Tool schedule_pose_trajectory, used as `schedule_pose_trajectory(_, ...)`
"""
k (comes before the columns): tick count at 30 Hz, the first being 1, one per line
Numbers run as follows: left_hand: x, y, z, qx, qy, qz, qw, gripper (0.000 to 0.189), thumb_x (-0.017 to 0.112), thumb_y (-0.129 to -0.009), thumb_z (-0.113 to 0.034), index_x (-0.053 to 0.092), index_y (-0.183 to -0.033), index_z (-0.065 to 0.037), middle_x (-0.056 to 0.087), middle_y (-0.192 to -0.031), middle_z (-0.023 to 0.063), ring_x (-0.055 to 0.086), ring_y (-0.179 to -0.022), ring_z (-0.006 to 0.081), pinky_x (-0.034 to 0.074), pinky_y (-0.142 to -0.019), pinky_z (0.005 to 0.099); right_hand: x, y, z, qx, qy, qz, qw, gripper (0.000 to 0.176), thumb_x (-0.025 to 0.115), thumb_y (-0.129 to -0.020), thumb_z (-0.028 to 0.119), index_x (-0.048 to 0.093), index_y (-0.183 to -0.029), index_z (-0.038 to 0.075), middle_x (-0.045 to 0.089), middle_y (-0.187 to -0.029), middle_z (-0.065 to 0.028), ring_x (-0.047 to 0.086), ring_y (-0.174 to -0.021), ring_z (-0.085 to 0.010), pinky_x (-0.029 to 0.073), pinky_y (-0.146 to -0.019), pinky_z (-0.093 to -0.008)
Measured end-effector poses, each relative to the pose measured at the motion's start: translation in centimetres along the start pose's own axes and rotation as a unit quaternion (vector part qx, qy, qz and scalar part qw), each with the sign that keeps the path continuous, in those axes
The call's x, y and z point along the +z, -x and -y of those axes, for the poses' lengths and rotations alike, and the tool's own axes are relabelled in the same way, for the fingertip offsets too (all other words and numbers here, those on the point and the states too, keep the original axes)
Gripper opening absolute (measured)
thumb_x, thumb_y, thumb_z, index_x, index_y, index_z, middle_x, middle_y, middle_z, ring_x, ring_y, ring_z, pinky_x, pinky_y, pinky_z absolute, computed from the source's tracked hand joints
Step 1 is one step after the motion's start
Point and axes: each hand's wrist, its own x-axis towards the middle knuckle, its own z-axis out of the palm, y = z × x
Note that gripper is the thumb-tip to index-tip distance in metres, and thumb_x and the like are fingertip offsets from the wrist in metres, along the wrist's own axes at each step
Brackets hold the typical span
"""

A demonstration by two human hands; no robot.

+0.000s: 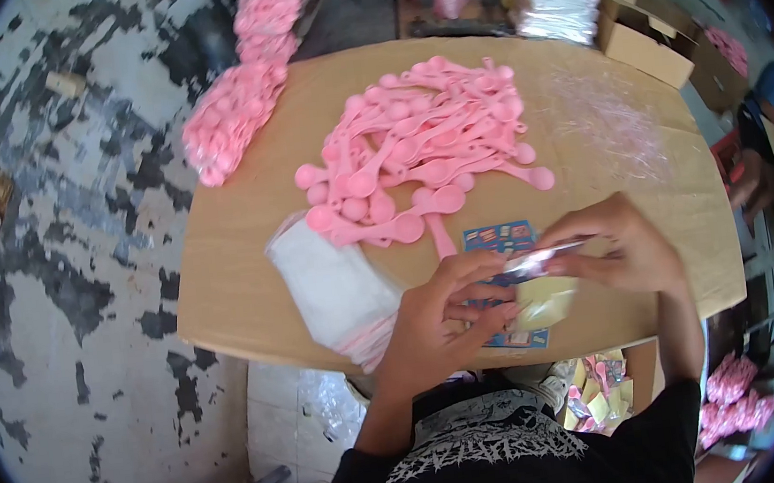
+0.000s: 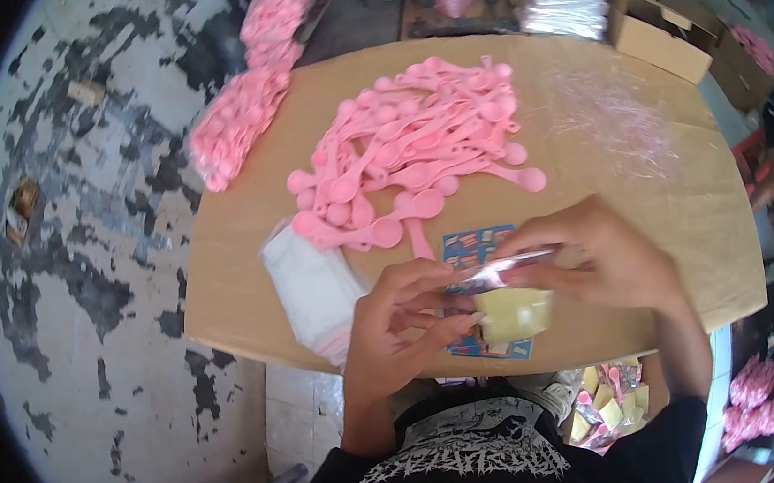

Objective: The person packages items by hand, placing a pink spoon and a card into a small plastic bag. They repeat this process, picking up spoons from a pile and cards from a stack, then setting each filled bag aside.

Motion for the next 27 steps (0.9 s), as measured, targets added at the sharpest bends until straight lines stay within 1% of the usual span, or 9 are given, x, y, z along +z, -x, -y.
schedule_pose_trajectory(2,-2.4,2.8,-0.3,0.051,-0.046,-0.059,0.996,0.036,0.066,-0.084,0.000,0.055,-0.118,0.000,0.062,-0.120,0.0186,0.066,-0.102,0.0252,0.055,-0.082,0.0342,-2.6,0.8,0.8,0.063,0.009,0.070,0.996,0.021,0.072,-0.082,0.007,0.069,-0.102,0.004,0.072,-0.094,-0.0106,0.071,-0.080,-0.0183,0.055,-0.071,-0.0251)
schedule_pose_trajectory(3,-4.2,4.6,0.0,0.081,-0.087,-0.092,0.989,0.035,0.067,-0.083,-0.001,0.057,-0.117,0.000,0.061,-0.122,0.0179,0.065,-0.104,0.0260,0.054,-0.085,0.0354,-4.3,1.4,0.5,0.104,0.026,0.177,0.978,0.020,0.072,-0.082,0.010,0.070,-0.102,0.005,0.072,-0.094,-0.0101,0.071,-0.080,-0.0173,0.055,-0.070,-0.0248)
schedule_pose_trajectory(6,-9.3,8.2,0.6,0.114,-0.317,-0.187,0.923,0.033,0.070,-0.079,-0.004,0.064,-0.112,-0.001,0.058,-0.128,0.0169,0.059,-0.113,0.0317,0.048,-0.095,0.0425,-5.1,0.1,2.6,0.229,0.179,0.368,0.883,0.022,0.071,-0.084,0.021,0.070,-0.101,0.007,0.072,-0.095,-0.0087,0.071,-0.082,-0.0185,0.054,-0.073,-0.0284)
schedule_pose_trajectory(8,-10.7,9.1,1.5,0.099,-0.448,-0.201,0.865,0.035,0.072,-0.076,-0.007,0.065,-0.110,-0.002,0.057,-0.129,0.0165,0.054,-0.120,0.0359,0.041,-0.101,0.0474,-2.6,-0.9,0.8,0.095,0.221,0.260,0.935,0.026,0.069,-0.085,0.027,0.070,-0.102,0.007,0.071,-0.090,-0.0085,0.068,-0.084,-0.0256,0.051,-0.076,-0.0364)
schedule_pose_trajectory(12,-10.2,9.2,3.7,0.077,-0.519,-0.183,0.831,0.038,0.073,-0.075,-0.013,0.066,-0.111,-0.004,0.058,-0.129,0.0143,0.046,-0.127,0.0403,0.032,-0.107,0.0512,5.4,-6.6,0.7,0.007,0.200,0.130,0.971,0.029,0.066,-0.086,0.033,0.069,-0.093,0.005,0.068,-0.087,-0.0124,0.064,-0.085,-0.0298,0.049,-0.076,-0.0419)
schedule_pose_trajectory(17,-9.3,9.1,4.0,0.085,-0.505,-0.207,0.834,0.037,0.070,-0.075,-0.010,0.065,-0.112,-0.003,0.058,-0.129,0.0154,0.046,-0.126,0.0412,0.034,-0.106,0.0485,11.9,-12.1,0.2,0.044,0.183,0.176,0.966,0.033,0.064,-0.086,0.036,0.067,-0.086,0.003,0.067,-0.080,-0.0152,0.065,-0.078,-0.0299,0.050,-0.074,-0.0403)
schedule_pose_trajectory(23,-9.6,9.3,4.8,0.095,-0.478,-0.234,0.841,0.029,0.068,-0.080,-0.010,0.065,-0.109,-0.004,0.058,-0.130,0.0128,0.047,-0.125,0.0400,0.035,-0.105,0.0501,10.7,-12.9,-1.5,0.071,0.115,0.221,0.966,0.028,0.061,-0.088,0.028,0.068,-0.094,0.002,0.068,-0.079,-0.0147,0.066,-0.073,-0.0290,0.050,-0.070,-0.0411)
schedule_pose_trajectory(26,-10.0,9.4,5.0,0.098,-0.499,-0.210,0.835,0.027,0.069,-0.080,-0.010,0.066,-0.106,-0.005,0.058,-0.130,0.0127,0.047,-0.124,0.0403,0.035,-0.104,0.0495,9.9,-11.4,-2.8,-0.027,0.116,0.126,0.985,0.024,0.060,-0.090,0.023,0.068,-0.099,0.002,0.067,-0.077,-0.0150,0.065,-0.069,-0.0275,0.050,-0.068,-0.0384)
schedule_pose_trajectory(27,-10.1,9.4,5.0,0.096,-0.500,-0.209,0.835,0.028,0.070,-0.079,-0.012,0.066,-0.105,-0.005,0.057,-0.131,0.0126,0.047,-0.124,0.0405,0.035,-0.105,0.0492,9.2,-11.2,-2.2,-0.008,0.095,0.130,0.987,0.023,0.059,-0.090,0.021,0.068,-0.099,0.002,0.066,-0.075,-0.0147,0.065,-0.068,-0.0261,0.050,-0.066,-0.0370)
